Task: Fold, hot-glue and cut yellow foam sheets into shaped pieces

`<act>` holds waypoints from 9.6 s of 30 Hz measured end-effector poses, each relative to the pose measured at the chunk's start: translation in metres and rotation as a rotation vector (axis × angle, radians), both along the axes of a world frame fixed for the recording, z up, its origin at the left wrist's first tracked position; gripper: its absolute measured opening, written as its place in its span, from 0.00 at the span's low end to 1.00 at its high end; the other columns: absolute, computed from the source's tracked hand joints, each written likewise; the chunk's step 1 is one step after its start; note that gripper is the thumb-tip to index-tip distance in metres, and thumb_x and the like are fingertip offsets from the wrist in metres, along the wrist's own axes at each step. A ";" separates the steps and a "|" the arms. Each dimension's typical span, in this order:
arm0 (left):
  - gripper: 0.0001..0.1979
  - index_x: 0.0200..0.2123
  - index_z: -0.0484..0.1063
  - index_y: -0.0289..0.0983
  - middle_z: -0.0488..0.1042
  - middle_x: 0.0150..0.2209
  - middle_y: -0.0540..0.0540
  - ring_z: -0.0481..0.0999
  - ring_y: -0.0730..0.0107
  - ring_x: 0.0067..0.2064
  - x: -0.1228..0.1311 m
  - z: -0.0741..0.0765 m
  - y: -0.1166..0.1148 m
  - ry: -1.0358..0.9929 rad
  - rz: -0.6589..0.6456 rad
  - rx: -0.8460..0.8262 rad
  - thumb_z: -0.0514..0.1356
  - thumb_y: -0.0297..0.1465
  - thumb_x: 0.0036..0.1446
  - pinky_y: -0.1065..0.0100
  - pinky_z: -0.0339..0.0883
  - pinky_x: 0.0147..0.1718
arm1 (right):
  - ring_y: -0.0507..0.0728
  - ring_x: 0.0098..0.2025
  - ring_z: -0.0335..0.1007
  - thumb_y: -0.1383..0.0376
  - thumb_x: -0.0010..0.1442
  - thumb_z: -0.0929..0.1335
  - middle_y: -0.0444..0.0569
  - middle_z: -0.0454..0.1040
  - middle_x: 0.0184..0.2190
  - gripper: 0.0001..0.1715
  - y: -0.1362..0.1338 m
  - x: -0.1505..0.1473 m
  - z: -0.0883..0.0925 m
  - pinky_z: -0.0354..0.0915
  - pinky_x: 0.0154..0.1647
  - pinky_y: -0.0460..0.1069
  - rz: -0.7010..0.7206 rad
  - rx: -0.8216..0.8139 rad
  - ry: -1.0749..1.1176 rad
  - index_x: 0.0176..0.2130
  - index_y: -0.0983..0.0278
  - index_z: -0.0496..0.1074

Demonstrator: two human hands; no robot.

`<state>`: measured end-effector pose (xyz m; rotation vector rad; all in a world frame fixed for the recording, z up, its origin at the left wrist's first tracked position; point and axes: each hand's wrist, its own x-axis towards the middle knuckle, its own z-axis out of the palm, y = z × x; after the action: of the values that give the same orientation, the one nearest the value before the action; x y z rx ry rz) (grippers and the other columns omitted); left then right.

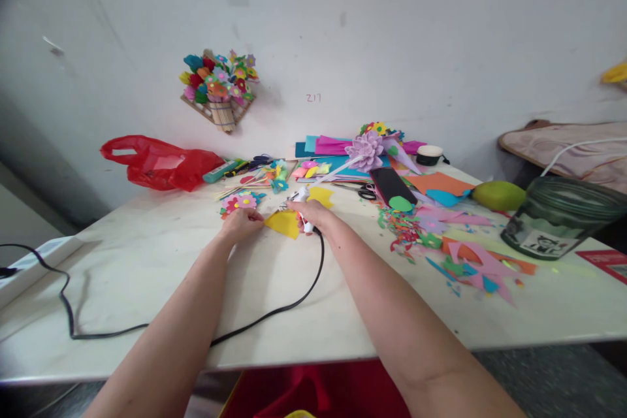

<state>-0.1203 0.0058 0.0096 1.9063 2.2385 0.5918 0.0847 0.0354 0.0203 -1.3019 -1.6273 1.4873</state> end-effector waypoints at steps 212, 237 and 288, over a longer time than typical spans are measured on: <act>0.28 0.49 0.67 0.48 0.54 0.60 0.56 0.41 0.59 0.62 0.048 -0.009 0.003 0.360 -0.280 0.143 0.34 0.45 0.58 0.51 0.29 0.58 | 0.52 0.13 0.63 0.57 0.50 0.66 0.47 0.67 0.12 0.16 0.003 0.011 -0.001 0.57 0.09 0.43 -0.250 -0.078 0.133 0.28 0.69 0.65; 0.26 0.59 0.50 0.46 0.53 0.60 0.54 0.37 0.61 0.63 0.045 -0.016 0.025 0.316 -0.357 -0.027 0.32 0.41 0.59 0.50 0.33 0.57 | 0.58 0.17 0.70 0.59 0.49 0.68 0.50 0.71 0.19 0.20 0.003 0.013 0.005 0.61 0.12 0.46 -0.233 -0.078 0.101 0.37 0.71 0.66; 0.24 0.60 0.45 0.41 0.36 0.63 0.44 0.38 0.65 0.63 0.045 -0.021 0.032 0.389 -0.366 0.068 0.35 0.33 0.61 0.49 0.34 0.57 | 0.56 0.15 0.67 0.60 0.50 0.66 0.45 0.65 0.09 0.13 0.006 0.012 -0.005 0.61 0.13 0.45 -0.347 -0.024 0.143 0.29 0.69 0.66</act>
<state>-0.0750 0.0382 -0.0112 2.5682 1.9933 0.2615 0.0964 0.0414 0.0152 -1.3750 -1.2237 1.3547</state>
